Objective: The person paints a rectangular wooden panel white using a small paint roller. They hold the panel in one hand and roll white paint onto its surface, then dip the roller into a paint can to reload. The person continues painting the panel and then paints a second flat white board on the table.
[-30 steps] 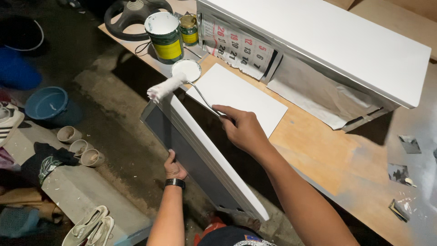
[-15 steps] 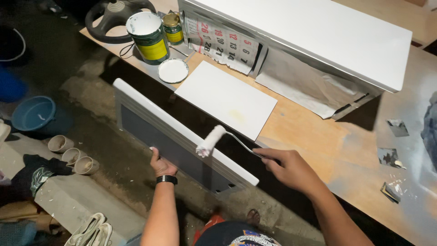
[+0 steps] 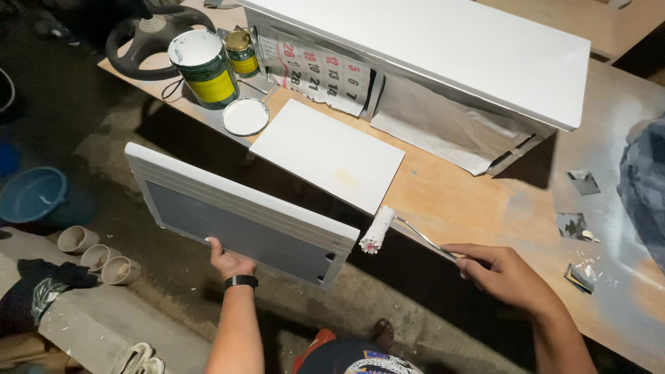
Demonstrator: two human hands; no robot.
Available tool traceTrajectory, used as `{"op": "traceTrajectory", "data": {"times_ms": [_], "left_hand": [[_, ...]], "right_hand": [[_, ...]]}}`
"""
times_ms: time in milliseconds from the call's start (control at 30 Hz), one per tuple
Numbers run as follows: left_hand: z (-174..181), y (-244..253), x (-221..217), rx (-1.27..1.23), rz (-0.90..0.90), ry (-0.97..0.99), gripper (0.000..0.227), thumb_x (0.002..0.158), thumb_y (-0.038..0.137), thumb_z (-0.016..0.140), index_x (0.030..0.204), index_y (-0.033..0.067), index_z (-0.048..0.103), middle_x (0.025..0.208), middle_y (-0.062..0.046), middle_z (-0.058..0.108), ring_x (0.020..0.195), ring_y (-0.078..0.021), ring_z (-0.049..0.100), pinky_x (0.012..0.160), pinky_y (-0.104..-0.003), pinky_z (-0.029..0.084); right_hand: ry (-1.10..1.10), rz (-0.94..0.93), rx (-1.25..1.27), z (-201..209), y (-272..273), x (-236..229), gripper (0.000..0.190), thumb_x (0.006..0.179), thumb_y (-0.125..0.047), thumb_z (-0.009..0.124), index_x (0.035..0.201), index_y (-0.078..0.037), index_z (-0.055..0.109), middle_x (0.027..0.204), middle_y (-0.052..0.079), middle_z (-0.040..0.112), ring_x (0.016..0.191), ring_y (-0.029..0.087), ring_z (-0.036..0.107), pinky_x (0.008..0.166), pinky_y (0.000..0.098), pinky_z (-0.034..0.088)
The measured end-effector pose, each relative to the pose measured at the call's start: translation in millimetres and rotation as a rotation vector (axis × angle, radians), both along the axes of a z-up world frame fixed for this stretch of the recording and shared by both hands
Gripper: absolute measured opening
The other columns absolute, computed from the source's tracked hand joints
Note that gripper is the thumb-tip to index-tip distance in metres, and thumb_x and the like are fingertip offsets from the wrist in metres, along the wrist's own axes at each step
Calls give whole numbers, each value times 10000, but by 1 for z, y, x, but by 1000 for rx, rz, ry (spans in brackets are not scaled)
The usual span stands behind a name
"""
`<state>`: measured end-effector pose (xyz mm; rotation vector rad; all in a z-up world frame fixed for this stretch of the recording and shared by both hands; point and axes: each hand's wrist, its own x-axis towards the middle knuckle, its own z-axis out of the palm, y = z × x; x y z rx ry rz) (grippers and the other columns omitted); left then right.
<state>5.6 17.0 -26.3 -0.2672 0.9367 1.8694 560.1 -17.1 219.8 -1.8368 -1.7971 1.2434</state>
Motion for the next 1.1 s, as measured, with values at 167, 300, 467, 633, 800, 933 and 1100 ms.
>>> {"op": "traceTrajectory", "data": {"times_ms": [167, 300, 467, 633, 800, 933, 1100], "left_hand": [[22, 2, 12, -93, 31, 37, 1373, 720, 735, 744, 1778, 225, 34, 1842, -119, 120, 1669, -359, 239, 1307, -632, 260], [29, 4, 18, -36, 22, 25, 1283, 733, 749, 735, 1748, 176, 199, 1759, -123, 319, 1552, -336, 435, 1255, -559, 384], [27, -3, 27, 43, -10, -41, 909, 857, 695, 728, 1581, 179, 537, 1585, -96, 578, 1431, -327, 559, 1229, -545, 414], [18, -7, 27, 75, -67, -57, 721, 1015, 659, 697, 1567, 205, 599, 1610, -86, 601, 1482, -334, 555, 1284, -556, 368], [14, -5, 30, 99, -172, -33, 507, 1030, 528, 699, 1409, 193, 720, 1421, -74, 741, 1298, -322, 691, 1219, -536, 465], [1, -6, 35, 95, -171, -45, 545, 1032, 503, 718, 1430, 131, 718, 1437, -143, 725, 1335, -376, 664, 1215, -582, 445], [-33, -6, 34, 149, -232, 14, 490, 1036, 466, 703, 1460, 218, 702, 1422, -105, 735, 1280, -361, 700, 1210, -585, 468]], "right_hand": [[28, 37, 8, 1, 4, -6, 416, 1014, -185, 717, 1382, -257, 898, 759, 36, 730, 636, 131, 533, 644, 249, 425], [-73, 89, 46, 1, 12, -23, 404, 995, -190, 715, 1333, -306, 902, 794, 3, 829, 733, 97, 682, 760, 232, 504], [-99, 128, 101, 30, 27, -72, 387, 997, -184, 715, 1331, -291, 880, 828, 102, 875, 791, 201, 782, 835, 333, 586], [-136, 184, 112, 44, 48, -125, 398, 997, -166, 703, 1354, -261, 851, 877, 206, 886, 849, 344, 811, 879, 464, 611], [-76, 224, 184, 45, 74, -173, 411, 990, -190, 705, 1372, -285, 825, 839, 131, 868, 857, 338, 802, 874, 445, 606], [-31, 234, 252, 54, 97, -216, 408, 1029, -221, 675, 1407, -306, 803, 819, 82, 851, 800, 277, 767, 842, 396, 591], [110, 230, 380, 64, 123, -263, 394, 1037, -219, 651, 1389, -325, 793, 790, 59, 815, 837, 271, 770, 875, 404, 600]]}}
